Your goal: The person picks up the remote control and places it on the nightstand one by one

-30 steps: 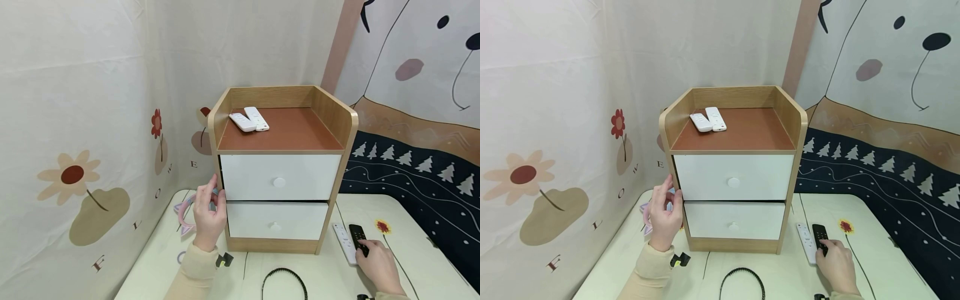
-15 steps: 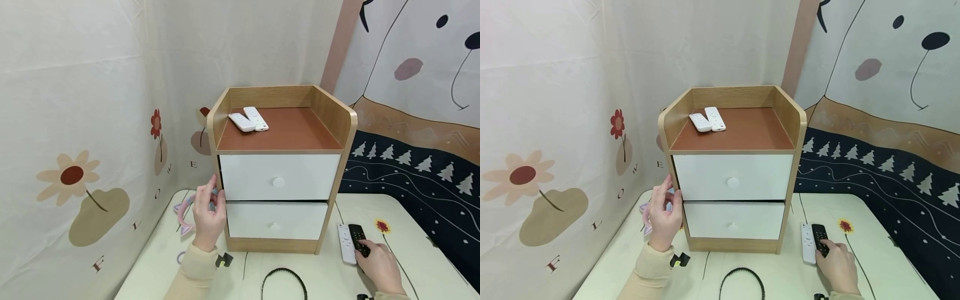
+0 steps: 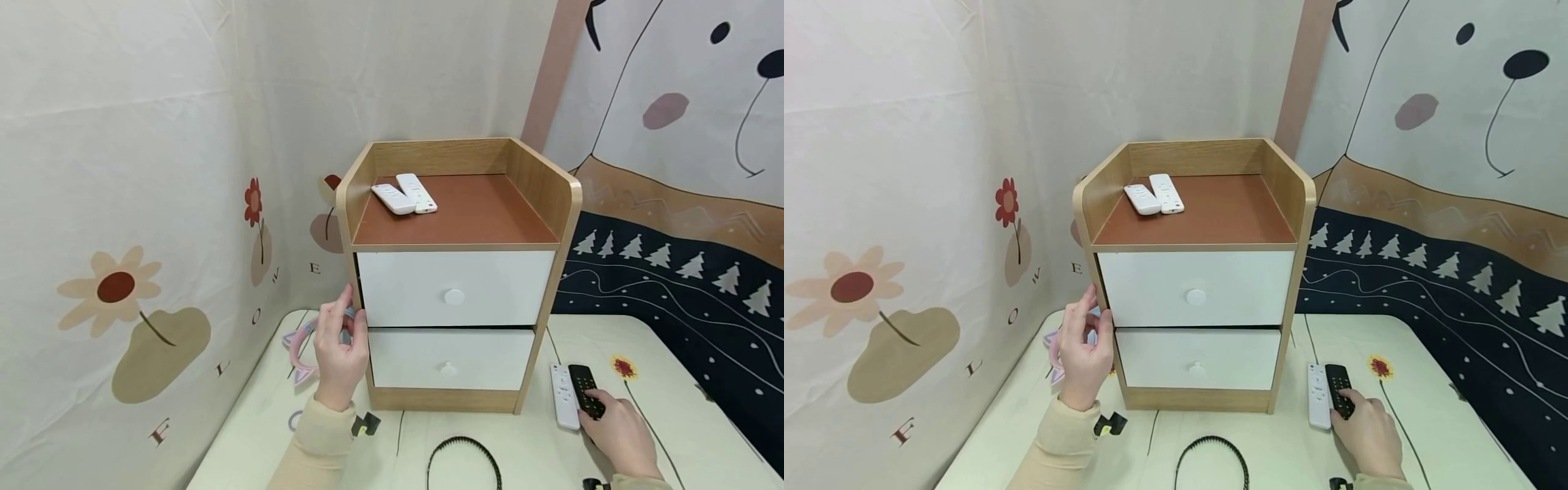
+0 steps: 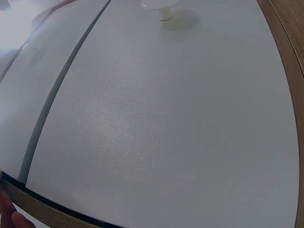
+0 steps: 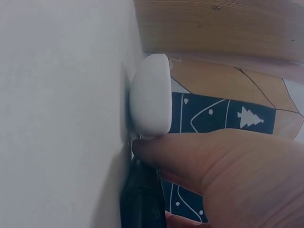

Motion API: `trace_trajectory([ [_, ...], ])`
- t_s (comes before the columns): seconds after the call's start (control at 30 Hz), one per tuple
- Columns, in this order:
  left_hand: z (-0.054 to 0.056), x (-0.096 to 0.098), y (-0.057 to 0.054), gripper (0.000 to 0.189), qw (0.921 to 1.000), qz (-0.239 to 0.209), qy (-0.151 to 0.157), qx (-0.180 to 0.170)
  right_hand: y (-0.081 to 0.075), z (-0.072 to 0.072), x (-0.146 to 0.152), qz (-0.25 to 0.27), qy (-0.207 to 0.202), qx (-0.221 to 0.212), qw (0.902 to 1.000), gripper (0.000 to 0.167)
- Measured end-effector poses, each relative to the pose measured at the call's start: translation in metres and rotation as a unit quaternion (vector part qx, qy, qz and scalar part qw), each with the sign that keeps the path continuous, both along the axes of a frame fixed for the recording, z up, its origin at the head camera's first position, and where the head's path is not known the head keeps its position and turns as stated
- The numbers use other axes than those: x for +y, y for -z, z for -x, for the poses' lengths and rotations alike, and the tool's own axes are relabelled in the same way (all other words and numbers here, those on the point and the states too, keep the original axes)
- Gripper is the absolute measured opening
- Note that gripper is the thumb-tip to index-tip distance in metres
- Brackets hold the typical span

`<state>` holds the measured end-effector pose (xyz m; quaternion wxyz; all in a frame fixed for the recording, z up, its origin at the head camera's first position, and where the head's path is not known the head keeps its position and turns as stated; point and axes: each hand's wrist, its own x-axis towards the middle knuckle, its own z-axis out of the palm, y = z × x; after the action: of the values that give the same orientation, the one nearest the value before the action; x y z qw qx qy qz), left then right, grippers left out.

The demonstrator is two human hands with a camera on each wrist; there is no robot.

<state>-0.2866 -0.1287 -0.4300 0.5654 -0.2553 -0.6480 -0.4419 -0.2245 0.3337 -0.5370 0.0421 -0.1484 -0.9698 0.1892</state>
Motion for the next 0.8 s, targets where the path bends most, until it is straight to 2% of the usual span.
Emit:
trace_trajectory([
  [0.27,-0.0007,0.0004,0.0004,0.056,1.0,-0.002,0.0,-0.004,-0.0004,-0.0002,0.0016,0.0,0.002,0.023,0.9997,0.057],
  [0.57,-0.001,0.0008,-0.0002,0.056,1.0,-0.002,-0.001,-0.009,-0.0021,0.0004,-0.0017,0.021,0.043,0.053,0.9974,0.058],
  [0.8,-0.0007,0.0009,-0.0001,0.056,1.0,-0.003,0.0,-0.008,-0.001,0.0008,-0.0023,0.025,0.05,0.077,0.9955,0.059],
])
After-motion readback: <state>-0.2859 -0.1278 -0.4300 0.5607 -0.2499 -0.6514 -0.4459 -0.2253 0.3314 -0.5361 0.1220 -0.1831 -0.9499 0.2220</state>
